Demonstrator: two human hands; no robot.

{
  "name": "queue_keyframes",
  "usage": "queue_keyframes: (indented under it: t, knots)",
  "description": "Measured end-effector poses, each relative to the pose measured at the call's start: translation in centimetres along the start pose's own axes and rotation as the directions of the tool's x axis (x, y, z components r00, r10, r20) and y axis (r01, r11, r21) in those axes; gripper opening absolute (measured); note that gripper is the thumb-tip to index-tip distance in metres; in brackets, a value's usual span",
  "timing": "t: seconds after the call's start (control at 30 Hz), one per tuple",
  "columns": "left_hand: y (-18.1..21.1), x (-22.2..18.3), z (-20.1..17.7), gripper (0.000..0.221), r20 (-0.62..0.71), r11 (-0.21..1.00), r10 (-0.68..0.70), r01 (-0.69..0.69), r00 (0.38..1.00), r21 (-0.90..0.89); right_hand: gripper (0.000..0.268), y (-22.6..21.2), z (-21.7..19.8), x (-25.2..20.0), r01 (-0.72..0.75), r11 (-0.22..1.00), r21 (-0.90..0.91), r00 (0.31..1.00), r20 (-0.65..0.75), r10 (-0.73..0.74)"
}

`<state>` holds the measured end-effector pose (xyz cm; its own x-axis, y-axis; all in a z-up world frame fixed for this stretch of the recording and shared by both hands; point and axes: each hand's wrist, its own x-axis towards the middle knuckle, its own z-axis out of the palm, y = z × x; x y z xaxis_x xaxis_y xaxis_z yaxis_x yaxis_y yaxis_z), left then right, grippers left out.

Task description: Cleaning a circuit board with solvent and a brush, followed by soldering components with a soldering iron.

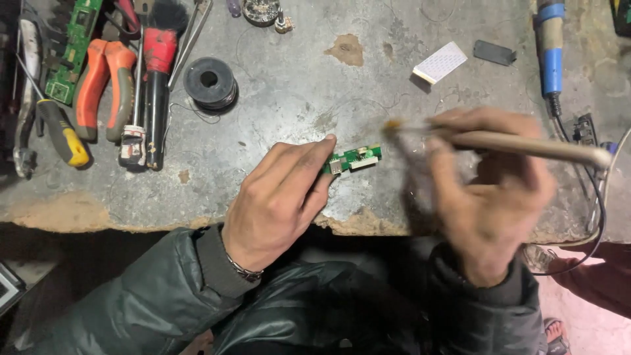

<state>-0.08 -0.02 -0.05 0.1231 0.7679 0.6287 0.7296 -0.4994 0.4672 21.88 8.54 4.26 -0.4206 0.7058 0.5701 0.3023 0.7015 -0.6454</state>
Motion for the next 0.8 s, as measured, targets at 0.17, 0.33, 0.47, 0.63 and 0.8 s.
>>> queue_keyframes:
  t: [0.17, 0.33, 0.47, 0.63, 0.8]
  knots:
    - [0.1, 0.2, 0.1, 0.037, 0.001, 1.0, -0.005, 0.005, 1.0, 0.017, 0.014, 1.3, -1.2, 0.8, 0.116, 0.993, 0.03, 0.992, 0.04, -0.117]
    - [0.2, 0.1, 0.1, 0.035, 0.0, 0.999, -0.02, 0.02, 1.0, 0.025, 0.021, 0.6, -1.0, 0.4, -0.065, 0.998, 0.005, 0.99, 0.127, 0.064]
    - [0.1, 0.2, 0.0, 0.035, -0.003, 1.0, -0.001, 0.001, 1.0, 0.026, 0.023, 1.2, -1.6, -0.2, -0.057, 0.99, -0.131, 0.998, 0.02, 0.06]
    - [-0.1, 0.0, 0.1, 0.036, -0.001, 1.0, -0.007, 0.007, 1.0, 0.023, 0.036, 2.2, -2.7, -0.8, -0.064, 0.982, -0.178, 0.988, 0.126, 0.087]
    - [0.0, -0.1, 0.1, 0.038, 0.007, 1.0, -0.012, 0.011, 1.0, 0.021, 0.086, 1.3, -2.9, -0.5, -0.062, 0.956, -0.287, 0.851, 0.485, 0.201]
